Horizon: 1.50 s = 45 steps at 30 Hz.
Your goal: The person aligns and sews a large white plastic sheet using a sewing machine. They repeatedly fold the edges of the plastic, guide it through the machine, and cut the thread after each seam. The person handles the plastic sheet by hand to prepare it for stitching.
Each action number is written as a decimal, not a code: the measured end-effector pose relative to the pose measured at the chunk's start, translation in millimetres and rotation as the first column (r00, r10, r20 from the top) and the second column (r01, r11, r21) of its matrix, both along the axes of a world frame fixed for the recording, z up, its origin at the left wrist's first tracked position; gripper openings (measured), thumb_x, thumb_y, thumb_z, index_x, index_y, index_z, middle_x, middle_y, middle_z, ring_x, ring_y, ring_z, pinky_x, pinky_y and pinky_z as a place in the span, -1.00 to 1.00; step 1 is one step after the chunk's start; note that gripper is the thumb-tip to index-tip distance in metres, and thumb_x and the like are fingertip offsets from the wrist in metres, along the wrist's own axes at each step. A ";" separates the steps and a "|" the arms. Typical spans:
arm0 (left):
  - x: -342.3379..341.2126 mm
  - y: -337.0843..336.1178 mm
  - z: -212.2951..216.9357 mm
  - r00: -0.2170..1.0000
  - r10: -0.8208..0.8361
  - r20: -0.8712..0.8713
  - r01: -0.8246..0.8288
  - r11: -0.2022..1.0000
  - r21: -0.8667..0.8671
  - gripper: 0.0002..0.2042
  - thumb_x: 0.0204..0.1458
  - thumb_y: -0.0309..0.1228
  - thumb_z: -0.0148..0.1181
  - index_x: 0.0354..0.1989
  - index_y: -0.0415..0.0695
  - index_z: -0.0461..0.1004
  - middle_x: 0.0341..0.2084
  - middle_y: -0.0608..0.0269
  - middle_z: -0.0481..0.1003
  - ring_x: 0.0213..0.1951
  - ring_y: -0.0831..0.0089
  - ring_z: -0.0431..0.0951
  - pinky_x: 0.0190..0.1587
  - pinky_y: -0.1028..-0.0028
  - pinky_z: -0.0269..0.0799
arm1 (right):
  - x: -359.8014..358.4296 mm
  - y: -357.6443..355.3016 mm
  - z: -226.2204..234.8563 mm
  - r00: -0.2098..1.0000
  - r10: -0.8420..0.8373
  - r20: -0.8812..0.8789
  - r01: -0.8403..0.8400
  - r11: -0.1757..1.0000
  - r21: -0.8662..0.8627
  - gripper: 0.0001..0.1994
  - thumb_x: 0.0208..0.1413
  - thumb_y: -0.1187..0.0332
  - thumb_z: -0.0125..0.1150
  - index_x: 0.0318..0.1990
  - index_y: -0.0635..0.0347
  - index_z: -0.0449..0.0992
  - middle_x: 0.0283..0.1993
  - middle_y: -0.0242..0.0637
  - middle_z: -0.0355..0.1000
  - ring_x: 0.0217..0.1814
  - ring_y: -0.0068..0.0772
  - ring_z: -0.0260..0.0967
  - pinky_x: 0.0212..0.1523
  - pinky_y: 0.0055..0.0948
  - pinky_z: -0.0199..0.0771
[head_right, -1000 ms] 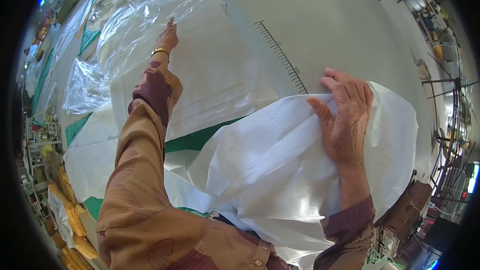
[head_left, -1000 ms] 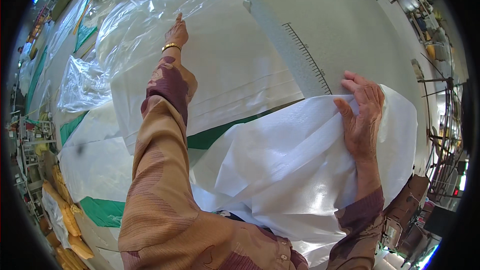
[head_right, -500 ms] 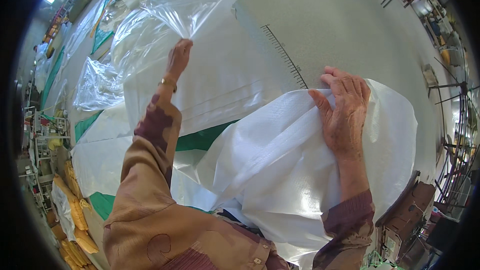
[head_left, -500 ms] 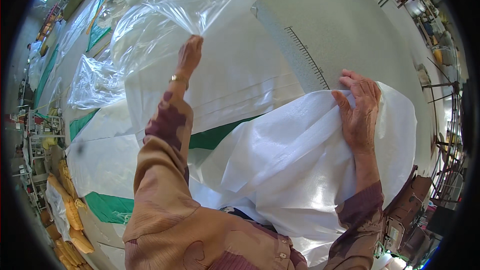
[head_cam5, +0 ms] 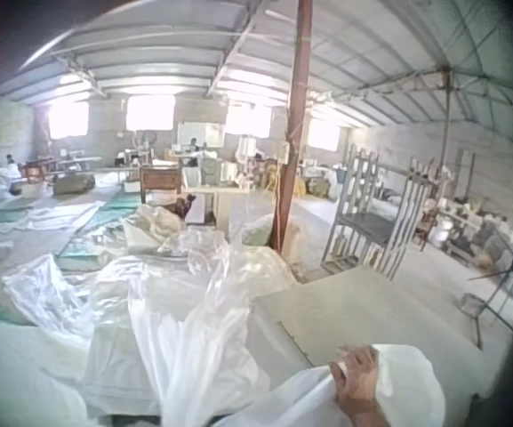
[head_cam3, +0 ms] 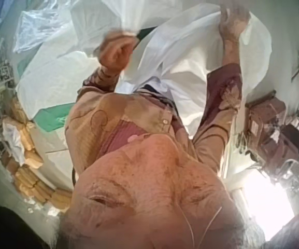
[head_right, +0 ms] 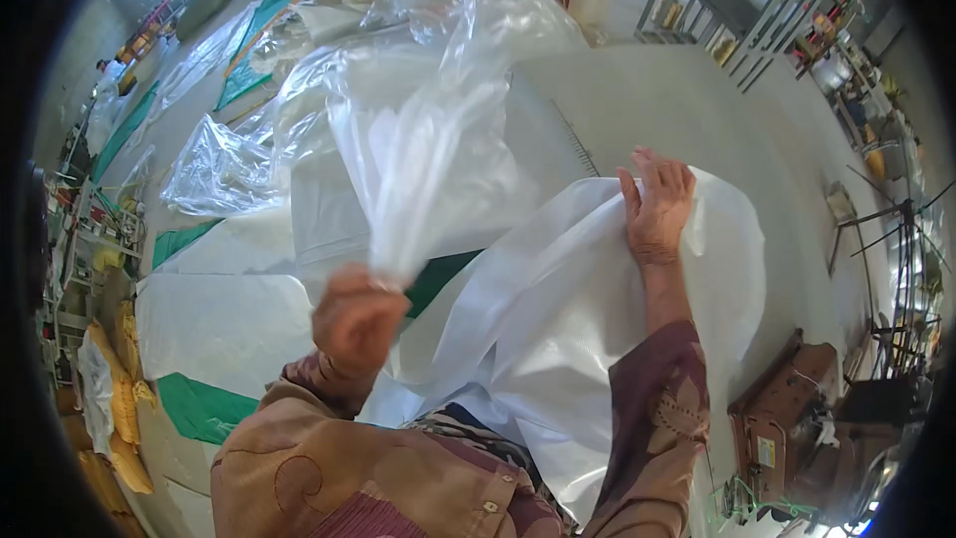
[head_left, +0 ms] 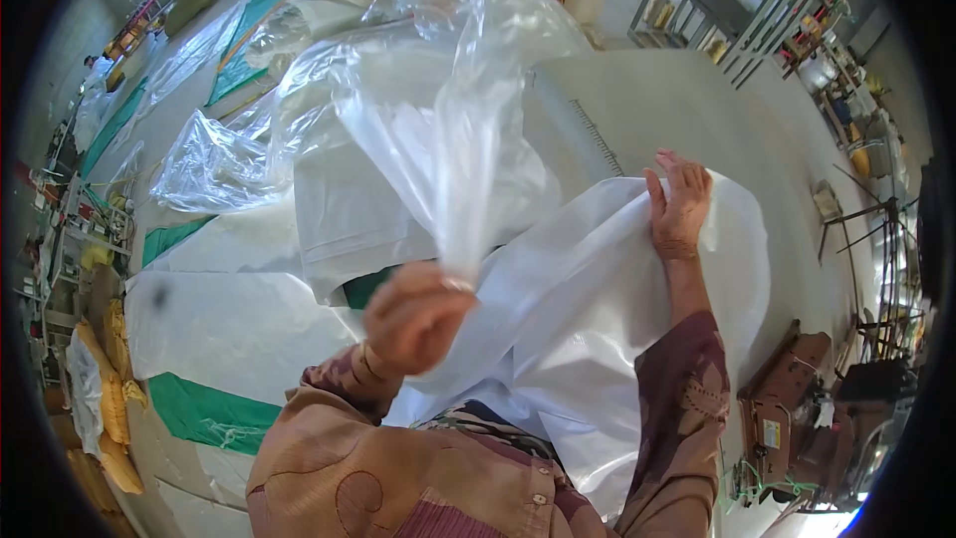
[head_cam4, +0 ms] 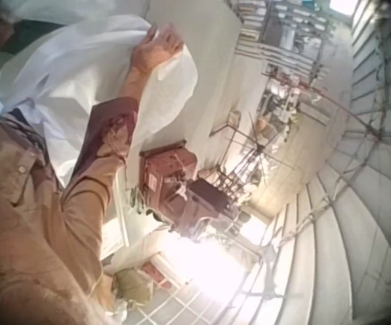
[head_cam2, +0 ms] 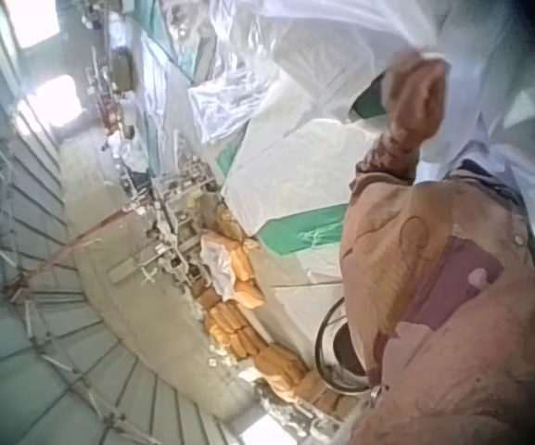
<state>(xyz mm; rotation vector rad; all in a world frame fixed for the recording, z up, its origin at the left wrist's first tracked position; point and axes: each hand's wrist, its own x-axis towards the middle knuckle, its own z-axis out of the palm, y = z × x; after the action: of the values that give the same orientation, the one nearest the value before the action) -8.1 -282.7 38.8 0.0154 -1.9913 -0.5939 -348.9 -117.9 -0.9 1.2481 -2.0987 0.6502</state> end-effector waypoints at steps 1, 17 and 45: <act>6.9 10.7 7.4 0.993 -0.117 -0.009 0.117 0.993 0.033 -0.81 -0.13 -0.65 0.38 -0.33 -0.19 0.56 -0.32 0.10 0.54 -0.33 0.21 0.57 -0.24 0.26 0.51 | 8.4 3.4 8.7 0.998 0.018 -0.056 -0.018 1.000 0.014 -0.64 0.03 0.32 0.37 -0.02 0.20 0.51 0.13 -0.22 0.46 0.06 -0.18 0.40 0.21 -0.17 0.26; 69.9 132.0 56.8 0.236 -0.968 -0.080 0.959 0.220 0.177 -0.76 0.09 -0.49 0.27 -0.09 -0.29 0.44 -0.32 0.11 0.45 -0.35 0.17 0.51 -0.33 0.28 0.45 | 215.3 98.1 50.5 0.644 0.613 0.458 -0.243 0.732 -0.637 -0.69 0.27 0.25 0.06 0.05 0.23 0.46 0.08 -0.21 0.42 -0.04 -0.25 0.46 -0.01 -0.32 0.47; 49.1 84.1 -42.0 0.562 -0.123 0.818 0.214 0.977 -0.001 -0.63 0.14 -0.07 0.20 -0.21 -0.18 0.58 -0.44 0.04 0.57 -0.35 0.03 0.58 -0.26 0.14 0.42 | 288.5 267.3 57.0 0.858 -0.175 0.484 0.250 0.964 -0.093 -0.67 0.07 0.35 0.34 -0.04 0.32 0.54 -0.05 -0.07 0.51 -0.06 -0.12 0.49 0.02 -0.28 0.43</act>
<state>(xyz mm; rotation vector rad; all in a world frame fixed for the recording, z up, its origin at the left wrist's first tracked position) 41.1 -198.6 -3.2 0.0439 -2.9734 -0.6763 -60.4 149.4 56.1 0.8050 -2.4757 1.0766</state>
